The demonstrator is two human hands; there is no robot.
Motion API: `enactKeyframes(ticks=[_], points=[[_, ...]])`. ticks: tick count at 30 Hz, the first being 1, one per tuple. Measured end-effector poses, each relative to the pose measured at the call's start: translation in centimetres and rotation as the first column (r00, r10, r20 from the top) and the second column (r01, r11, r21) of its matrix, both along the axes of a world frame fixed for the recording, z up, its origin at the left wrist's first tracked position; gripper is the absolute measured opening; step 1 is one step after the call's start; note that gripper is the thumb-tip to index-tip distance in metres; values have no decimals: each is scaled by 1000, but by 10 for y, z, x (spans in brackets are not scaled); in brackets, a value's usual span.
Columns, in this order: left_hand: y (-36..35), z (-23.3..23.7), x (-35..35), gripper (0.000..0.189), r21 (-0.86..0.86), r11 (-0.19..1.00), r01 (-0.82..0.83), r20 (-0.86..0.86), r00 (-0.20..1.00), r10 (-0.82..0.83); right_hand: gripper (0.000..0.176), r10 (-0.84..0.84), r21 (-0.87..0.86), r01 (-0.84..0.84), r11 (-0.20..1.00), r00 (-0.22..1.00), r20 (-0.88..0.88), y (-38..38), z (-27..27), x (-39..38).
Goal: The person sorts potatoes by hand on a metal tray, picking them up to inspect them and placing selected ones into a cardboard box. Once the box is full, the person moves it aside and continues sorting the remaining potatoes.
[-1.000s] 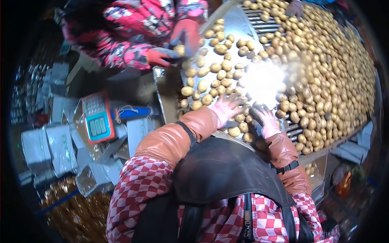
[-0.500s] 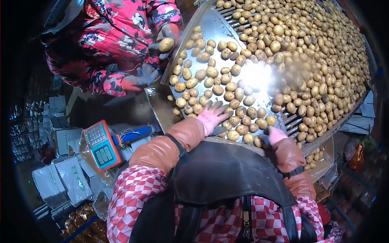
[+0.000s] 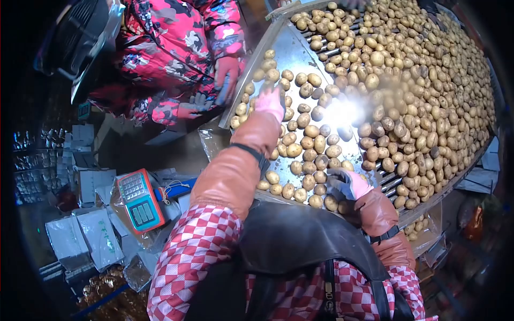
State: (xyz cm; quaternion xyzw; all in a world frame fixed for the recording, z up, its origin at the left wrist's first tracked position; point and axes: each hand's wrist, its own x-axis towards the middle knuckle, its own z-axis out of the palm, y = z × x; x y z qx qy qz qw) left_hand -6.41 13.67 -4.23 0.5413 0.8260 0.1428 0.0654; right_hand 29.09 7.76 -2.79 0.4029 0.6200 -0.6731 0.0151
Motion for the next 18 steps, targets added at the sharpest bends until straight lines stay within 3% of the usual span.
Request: enactKeyframes(ticks=[2, 4, 5, 6, 8, 9, 10, 11, 12, 13, 14, 15, 16, 17, 18], points=[[3, -9, -2, 46, 6, 997, -83, 16, 996, 83, 40, -60, 60, 62, 996, 997, -40, 4, -1, 1], [-4, 5, -7, 41, -83, 990, 110, 320, 944, -78, 39, -95, 63, 99, 993, 993, -66, 10, 8, 7], [-11, 36, 2, 38, -262, 958, -117, 490, 839, 236, 38, -138, 14, 140, 990, 988, -71, 9, 7, 10], [-22, -10, -27, 39, -156, 968, -199, 657, 710, 252, 38, -276, -137, 256, 957, 949, -155, 6, 1, 13], [-46, -10, -28, 40, -45, 948, -316, 681, 685, 261, 39, -243, -25, 242, 970, 959, -145, 10, -6, 20], [-72, 38, 0, 40, -22, 945, -325, 542, 791, 285, 39, -246, -10, 247, 969, 961, -130, 11, -6, 22], [-96, 14, 5, 42, 193, 978, -85, 273, 962, 29, 37, -311, -55, 306, 950, 936, -164, 11, -6, 20], [-121, -27, 1, 43, 3, 1000, 30, 229, 973, -29, 37, -311, -63, 305, 950, 937, -156, 13, -6, 19], [-135, 19, 32, 44, -102, 982, 156, 57, 987, -151, 35, -262, 11, 265, 964, 957, -125, 15, -4, 18], [-145, 18, 31, 43, -291, 942, 165, 118, 984, -136, 34, -212, 84, 220, 972, 973, -93, 18, -3, 16], [-144, 29, 31, 43, -354, 928, 117, 193, 980, -50, 31, -178, 165, 193, 967, 978, -105, 20, -10, 19], [-144, 39, 31, 42, -421, 904, 74, 261, 964, 43, 31, -176, 160, 191, 968, 979, -101, 24, -12, 17], [-145, 38, 31, 42, -426, 902, 73, 266, 963, 48, 31, -187, 75, 186, 980, 982, 13, 29, -13, 14], [-142, 36, 29, 41, -278, 958, 74, 270, 963, 4, 31, -187, -6, 189, 982, 974, 125, 32, -13, 12], [-137, 34, 26, 39, -123, 989, 76, 265, 963, -41, 31, -196, 52, 190, 980, 971, 139, 29, -20, 8]])
